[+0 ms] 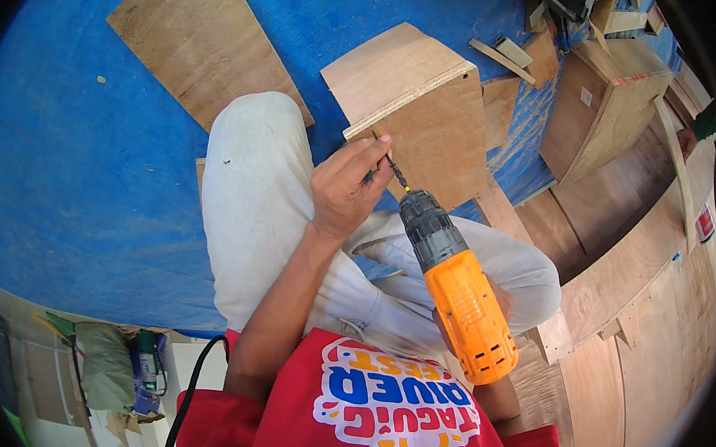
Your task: The person assembles a small wooden structure by joining plywood pieces with screws. They use a cordless drill to drive screws, a pencil and ruler to mark measurements, and handle multiple wooden parts on a blue tarp-covered floor.
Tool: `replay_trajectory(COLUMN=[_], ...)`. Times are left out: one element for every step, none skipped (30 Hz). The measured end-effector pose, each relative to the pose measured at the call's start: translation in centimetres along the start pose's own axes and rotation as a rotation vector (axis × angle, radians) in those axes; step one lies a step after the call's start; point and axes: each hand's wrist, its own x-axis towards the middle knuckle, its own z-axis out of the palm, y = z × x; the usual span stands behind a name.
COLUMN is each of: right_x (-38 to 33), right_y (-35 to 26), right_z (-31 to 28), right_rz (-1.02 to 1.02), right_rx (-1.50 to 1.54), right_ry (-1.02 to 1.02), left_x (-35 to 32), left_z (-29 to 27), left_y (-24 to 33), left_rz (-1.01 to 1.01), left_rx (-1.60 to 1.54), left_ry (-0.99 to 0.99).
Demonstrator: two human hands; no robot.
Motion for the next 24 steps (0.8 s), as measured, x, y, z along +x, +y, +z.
replay_trajectory(right_x=[0.0,0.0,0.1,0.1,0.2,0.3,0.3,0.4,0.4,0.4,0.4,0.4,0.5,0.5,0.6,0.7,0.8,1.0,1.2,1.4,1.5,1.6,1.7,1.8], right_y=[0.0,0.0,0.1,0.2,0.3,0.4,0.4,0.4,0.4,0.3,0.2,0.1,-0.1,-0.3,-0.5,-0.7,-0.9,-1.1,-1.3,-1.6,-1.8,-2.1,-2.4,-2.6], right_z=[0.0,0.0,-0.1,-0.2,-0.3,-0.4,-0.4,-0.4,-0.4,-0.4,-0.4,-0.4,-0.5,-0.5,-0.5,-0.6,-0.6,-0.7,-0.7,-0.8,-0.8,-0.9,-1.0,-1.1], right_rz=[-0.009,-0.018,-0.028,-0.057,-0.086,-0.115,-0.107,-0.097,-0.095,-0.083,-0.079,-0.077,-0.053,-0.032,-0.013,-0.009,-0.011,-0.013,0.008,0.028,0.034,0.051,0.05,0.048], right_rx=[-0.006,-0.012,-0.018,-0.058,-0.098,-0.137,-0.12,-0.104,-0.088,-0.092,-0.097,-0.121,-0.111,-0.12,-0.123,-0.098,-0.068,-0.039,-0.035,-0.032,-0.033,0.0,0.028,0.056], right_ry=[-0.004,-0.007,-0.011,-0.033,-0.055,-0.06,-0.071,-0.065,-0.063,-0.067,-0.073,-0.085,-0.08,-0.082,-0.077,-0.078,-0.069,-0.061,-0.076,-0.091,-0.1,-0.107,-0.107,-0.107], left_x=[0.0,0.0,0.0,-0.1,-0.1,-0.1,-0.1,0.0,0.0,0.1,0.2,0.3,0.3,0.3,0.3,0.2,0.2,0.1,0.1,0.1,0.2,0.3,0.2,0.2], left_z=[0.0,-0.1,-0.2,-0.3,-0.3,-0.4,-0.4,-0.4,-0.3,-0.2,-0.1,0.0,0.1,0.1,0.1,0.1,0.1,0.0,0.1,0.1,0.1,0.1,-0.1,-0.3], left_y=[0.1,0.1,0.3,0.4,0.4,0.5,0.5,0.5,0.4,0.4,0.3,0.1,0.0,-0.1,-0.2,-0.2,-0.3,-0.3,-0.3,-0.3,-0.2,-0.2,0.1,0.4], left_rz=[-0.003,-0.02,-0.05,-0.081,-0.086,-0.093,-0.099,-0.09,-0.081,-0.071,-0.052,-0.033,-0.02,-0.007,0.001,0.009,-0.003,-0.017,-0.016,-0.033,-0.035,-0.037,-0.112,-0.186], left_rx=[0.013,-0.005,-0.017,-0.033,-0.029,-0.029,-0.029,-0.027,-0.025,-0.022,-0.035,-0.048,-0.053,-0.054,-0.046,-0.039,-0.031,-0.026,-0.03,-0.043,-0.064,-0.085,-0.098,-0.11], left_ry=[-0.005,-0.009,-0.022,-0.037,-0.042,-0.047,-0.053,-0.049,-0.045,-0.04,-0.021,-0.002,0.007,0.015,0.012,0.009,0.005,0.001,0.006,0.004,0.012,0.02,0.023,0.027])
